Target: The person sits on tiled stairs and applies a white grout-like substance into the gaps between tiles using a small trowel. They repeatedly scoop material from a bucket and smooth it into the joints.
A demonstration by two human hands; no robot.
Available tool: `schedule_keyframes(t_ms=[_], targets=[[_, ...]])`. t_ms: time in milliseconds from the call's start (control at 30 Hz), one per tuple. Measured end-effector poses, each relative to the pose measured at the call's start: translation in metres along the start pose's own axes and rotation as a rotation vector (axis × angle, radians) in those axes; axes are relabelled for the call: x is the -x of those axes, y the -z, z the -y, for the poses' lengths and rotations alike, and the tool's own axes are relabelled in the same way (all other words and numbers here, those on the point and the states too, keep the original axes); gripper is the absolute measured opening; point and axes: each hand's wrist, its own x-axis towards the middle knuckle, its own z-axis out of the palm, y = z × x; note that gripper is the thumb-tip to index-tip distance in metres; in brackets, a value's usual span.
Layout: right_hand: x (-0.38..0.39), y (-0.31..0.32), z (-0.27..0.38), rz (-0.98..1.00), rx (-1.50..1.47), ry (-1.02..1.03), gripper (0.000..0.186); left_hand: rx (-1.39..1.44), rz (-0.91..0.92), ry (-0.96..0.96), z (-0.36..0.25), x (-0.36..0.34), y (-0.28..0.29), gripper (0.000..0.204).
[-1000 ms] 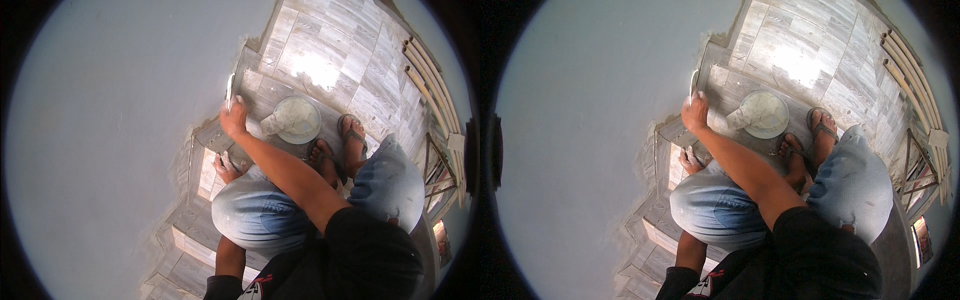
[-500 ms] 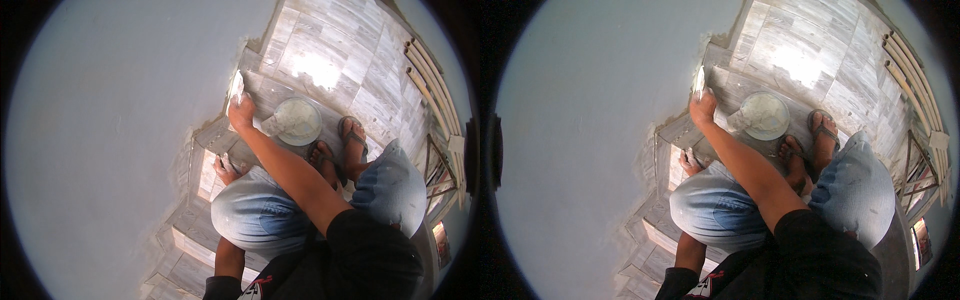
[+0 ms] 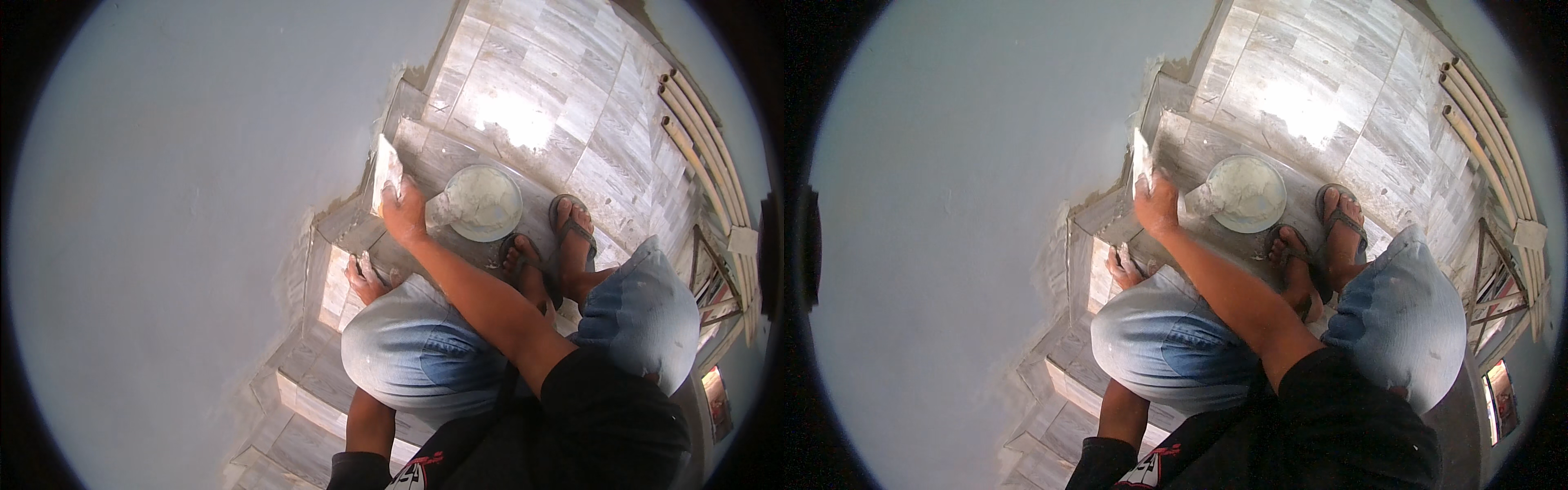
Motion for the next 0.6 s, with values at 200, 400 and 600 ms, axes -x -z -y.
schedule_keyframes(t_ms=[200, 400, 600], targets=[[-0.018, -0.001, -0.013, -0.096, -0.137, -0.144, 0.021, -0.066, 0.049, 0.038, -0.004, 0.005, 0.001, 0.079], [-0.054, -0.010, -0.002, -0.171, -0.090, -0.093, 0.025, -0.051, 0.047, 0.028, 0.002, 0.004, 0.004, 0.078], [-0.083, -0.010, 0.010, -0.165, -0.073, -0.106, 0.024, -0.011, 0.052, 0.038, -0.005, 0.001, 0.008, 0.077]])
